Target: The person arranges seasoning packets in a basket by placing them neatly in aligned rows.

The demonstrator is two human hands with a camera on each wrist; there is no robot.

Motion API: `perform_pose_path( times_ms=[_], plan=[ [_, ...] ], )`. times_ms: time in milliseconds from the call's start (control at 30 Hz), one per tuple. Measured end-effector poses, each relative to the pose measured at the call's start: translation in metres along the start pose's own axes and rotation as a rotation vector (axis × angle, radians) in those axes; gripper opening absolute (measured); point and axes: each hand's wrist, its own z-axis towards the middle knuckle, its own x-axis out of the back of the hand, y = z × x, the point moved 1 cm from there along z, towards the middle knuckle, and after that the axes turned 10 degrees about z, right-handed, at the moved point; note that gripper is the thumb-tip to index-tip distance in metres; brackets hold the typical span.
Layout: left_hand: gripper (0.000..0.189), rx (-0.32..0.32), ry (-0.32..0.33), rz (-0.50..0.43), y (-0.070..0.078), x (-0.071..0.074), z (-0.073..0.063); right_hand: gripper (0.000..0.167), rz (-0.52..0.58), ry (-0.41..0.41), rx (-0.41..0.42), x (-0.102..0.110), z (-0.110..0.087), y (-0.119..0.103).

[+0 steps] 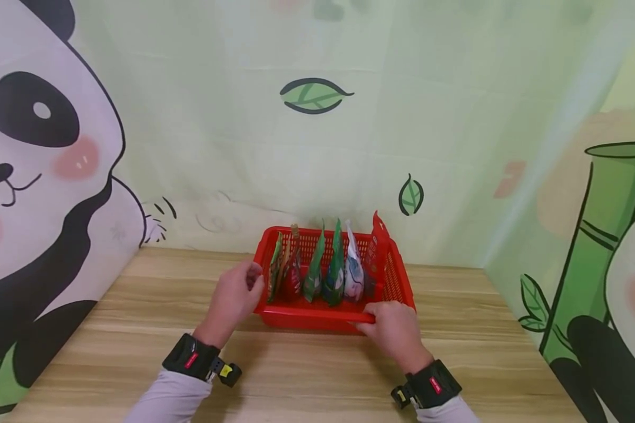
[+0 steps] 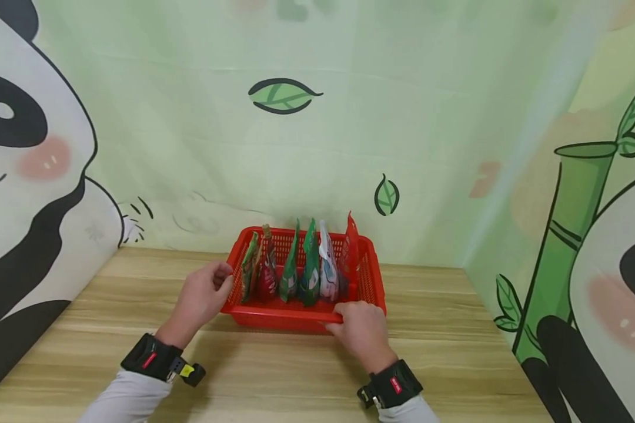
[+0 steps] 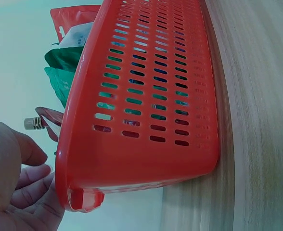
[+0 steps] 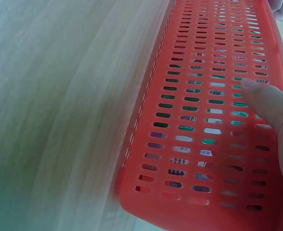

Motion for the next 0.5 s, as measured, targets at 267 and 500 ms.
perform_pose_path(
  times_ms=[267, 500],
  plan=[
    [0.016, -0.161, 0.063, 0.012, -0.008, 0.004, 0.002, 0.026, 0.195, -0.122, -0.067, 0.009, 0.0, 0.004],
    [0.021, -0.411, 0.269, 0.235, -0.024, 0.017, 0.016, 0.036, 0.465, -0.082, -0.062, 0.037, 0.005, 0.028]
  ],
)
